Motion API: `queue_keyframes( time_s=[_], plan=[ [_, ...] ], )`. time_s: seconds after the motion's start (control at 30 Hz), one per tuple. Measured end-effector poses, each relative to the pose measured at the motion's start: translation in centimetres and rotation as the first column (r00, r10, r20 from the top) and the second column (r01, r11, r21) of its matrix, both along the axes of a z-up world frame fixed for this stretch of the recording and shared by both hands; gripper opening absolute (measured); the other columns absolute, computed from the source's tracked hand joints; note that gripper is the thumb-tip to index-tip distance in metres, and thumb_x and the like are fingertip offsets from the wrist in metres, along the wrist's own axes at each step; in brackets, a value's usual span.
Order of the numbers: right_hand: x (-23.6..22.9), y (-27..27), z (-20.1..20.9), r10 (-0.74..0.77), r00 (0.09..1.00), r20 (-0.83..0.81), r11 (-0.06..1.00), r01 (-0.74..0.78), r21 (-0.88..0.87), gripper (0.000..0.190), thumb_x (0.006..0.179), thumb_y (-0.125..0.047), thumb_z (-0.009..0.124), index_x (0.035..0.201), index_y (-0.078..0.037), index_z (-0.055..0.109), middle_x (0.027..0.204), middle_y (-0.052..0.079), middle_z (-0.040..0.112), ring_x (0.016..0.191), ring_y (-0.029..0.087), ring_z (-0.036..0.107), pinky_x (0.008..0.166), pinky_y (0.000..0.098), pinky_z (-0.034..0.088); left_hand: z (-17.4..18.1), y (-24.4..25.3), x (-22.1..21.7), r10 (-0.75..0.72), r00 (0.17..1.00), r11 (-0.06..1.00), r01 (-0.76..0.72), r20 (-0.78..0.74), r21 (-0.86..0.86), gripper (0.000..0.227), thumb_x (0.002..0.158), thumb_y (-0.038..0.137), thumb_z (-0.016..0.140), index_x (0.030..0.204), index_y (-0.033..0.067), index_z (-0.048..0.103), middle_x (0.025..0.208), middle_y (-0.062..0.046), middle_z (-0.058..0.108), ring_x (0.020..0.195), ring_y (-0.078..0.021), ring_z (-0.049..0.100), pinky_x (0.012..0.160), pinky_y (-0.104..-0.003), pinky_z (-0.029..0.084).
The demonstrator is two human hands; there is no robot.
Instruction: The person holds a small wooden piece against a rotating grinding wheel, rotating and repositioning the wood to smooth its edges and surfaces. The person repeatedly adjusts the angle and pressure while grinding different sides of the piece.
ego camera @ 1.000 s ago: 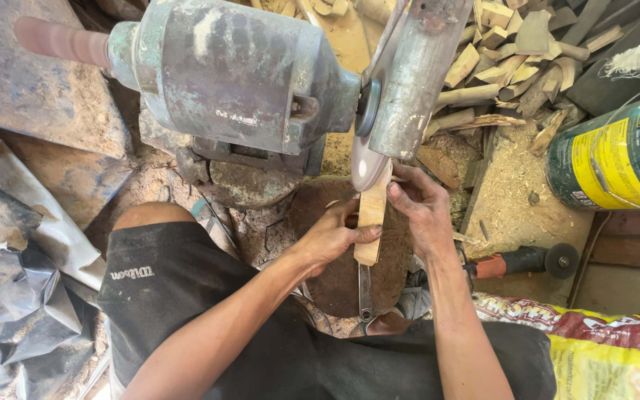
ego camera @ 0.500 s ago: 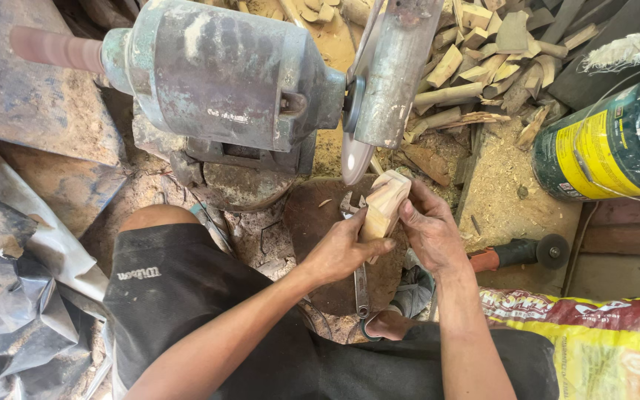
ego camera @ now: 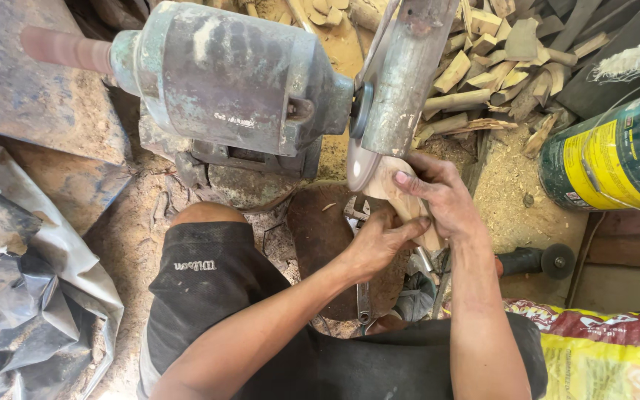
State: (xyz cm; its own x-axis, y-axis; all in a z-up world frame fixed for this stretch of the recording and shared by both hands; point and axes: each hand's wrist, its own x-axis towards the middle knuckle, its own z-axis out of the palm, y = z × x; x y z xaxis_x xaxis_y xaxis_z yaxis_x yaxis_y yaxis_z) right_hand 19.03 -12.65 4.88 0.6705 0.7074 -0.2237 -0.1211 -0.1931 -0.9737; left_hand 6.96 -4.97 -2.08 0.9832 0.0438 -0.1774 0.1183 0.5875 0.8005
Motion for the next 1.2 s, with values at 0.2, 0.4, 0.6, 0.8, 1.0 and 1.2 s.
queue_keyframes(
  time_s=[0.2, 0.4, 0.6, 0.8, 1.0, 1.2],
  plan=[
    [1.7, 1.2, 0.1, 0.023, 0.999, -0.044, 0.997, -0.026, -0.066, 0.039, 0.089, -0.013, 0.077, 0.122, 0.005, 0.072, 0.109, 0.009, 0.075, 0.096, 0.013, 0.067, 0.085, 0.0286, 0.054, -0.5, -0.1, 1.4, 0.034, 0.994, 0.993, -0.045, -0.107, -0.110, 0.046, 0.097, 0.031, 0.069, 0.121, -0.0065, 0.058, 0.112, -0.013, 0.068, 0.101, -0.0194, 0.069, 0.090, -0.037, 0.061],
    [2.4, 1.6, -1.1, -0.052, 0.992, -0.114, 0.998, 0.047, -0.040, 0.030, 0.087, -0.007, 0.077, 0.114, 0.005, 0.074, 0.104, 0.011, 0.075, 0.091, 0.017, 0.070, 0.079, 0.0304, 0.057, -0.1, 1.1, 1.6, 0.006, 0.997, 0.989, -0.017, -0.077, -0.146, 0.052, 0.095, 0.031, 0.068, 0.128, -0.0070, 0.057, 0.117, -0.013, 0.067, 0.106, -0.0204, 0.068, 0.089, -0.038, 0.061],
    [1.1, 1.6, -1.4, -0.077, 0.996, -0.053, 0.997, 0.076, -0.012, 0.028, 0.089, -0.008, 0.073, 0.115, 0.001, 0.074, 0.104, 0.010, 0.077, 0.091, 0.014, 0.071, 0.081, 0.0293, 0.059, 0.7, 3.1, 0.6, -0.096, 0.987, 0.992, 0.085, -0.128, -0.089, 0.054, 0.092, 0.027, 0.067, 0.133, -0.0056, 0.054, 0.122, -0.015, 0.068, 0.113, -0.0244, 0.069, 0.093, -0.043, 0.063],
    [-0.5, 2.2, -1.4, -0.195, 0.980, -0.031, 0.979, 0.196, 0.051, 0.028, 0.093, -0.010, 0.069, 0.115, 0.006, 0.070, 0.104, 0.012, 0.074, 0.090, 0.017, 0.070, 0.080, 0.0303, 0.058, 0.9, 4.3, 0.1, -0.128, 0.987, 0.989, 0.119, -0.100, -0.089, 0.057, 0.090, 0.031, 0.067, 0.133, -0.0059, 0.057, 0.119, -0.017, 0.069, 0.108, -0.0250, 0.070, 0.087, -0.041, 0.063],
    [-1.6, 1.1, -0.9, -0.334, 0.941, -0.053, 0.939, 0.337, 0.072, 0.034, 0.094, -0.011, 0.068, 0.121, 0.009, 0.064, 0.109, 0.014, 0.070, 0.099, 0.019, 0.070, 0.089, 0.0307, 0.059, 1.5, 5.0, -1.5, -0.146, 0.976, 0.988, 0.151, -0.161, 0.019, 0.066, 0.092, 0.038, 0.069, 0.137, -0.0087, 0.059, 0.119, -0.020, 0.071, 0.101, -0.0206, 0.070, 0.082, -0.034, 0.059],
    [-2.2, -3.1, -0.1, -0.377, 0.903, -0.204, 0.905, 0.406, 0.124, 0.045, 0.090, -0.009, 0.066, 0.133, 0.005, 0.057, 0.116, 0.011, 0.068, 0.105, 0.022, 0.068, 0.086, 0.0403, 0.059, 1.3, 6.4, -4.4, -0.143, 0.944, 0.987, 0.158, -0.296, 0.027, 0.085, 0.080, 0.029, 0.079, 0.147, -0.0016, 0.037, 0.123, -0.019, 0.067, 0.099, -0.0236, 0.071, 0.085, -0.033, 0.062]
  ],
)
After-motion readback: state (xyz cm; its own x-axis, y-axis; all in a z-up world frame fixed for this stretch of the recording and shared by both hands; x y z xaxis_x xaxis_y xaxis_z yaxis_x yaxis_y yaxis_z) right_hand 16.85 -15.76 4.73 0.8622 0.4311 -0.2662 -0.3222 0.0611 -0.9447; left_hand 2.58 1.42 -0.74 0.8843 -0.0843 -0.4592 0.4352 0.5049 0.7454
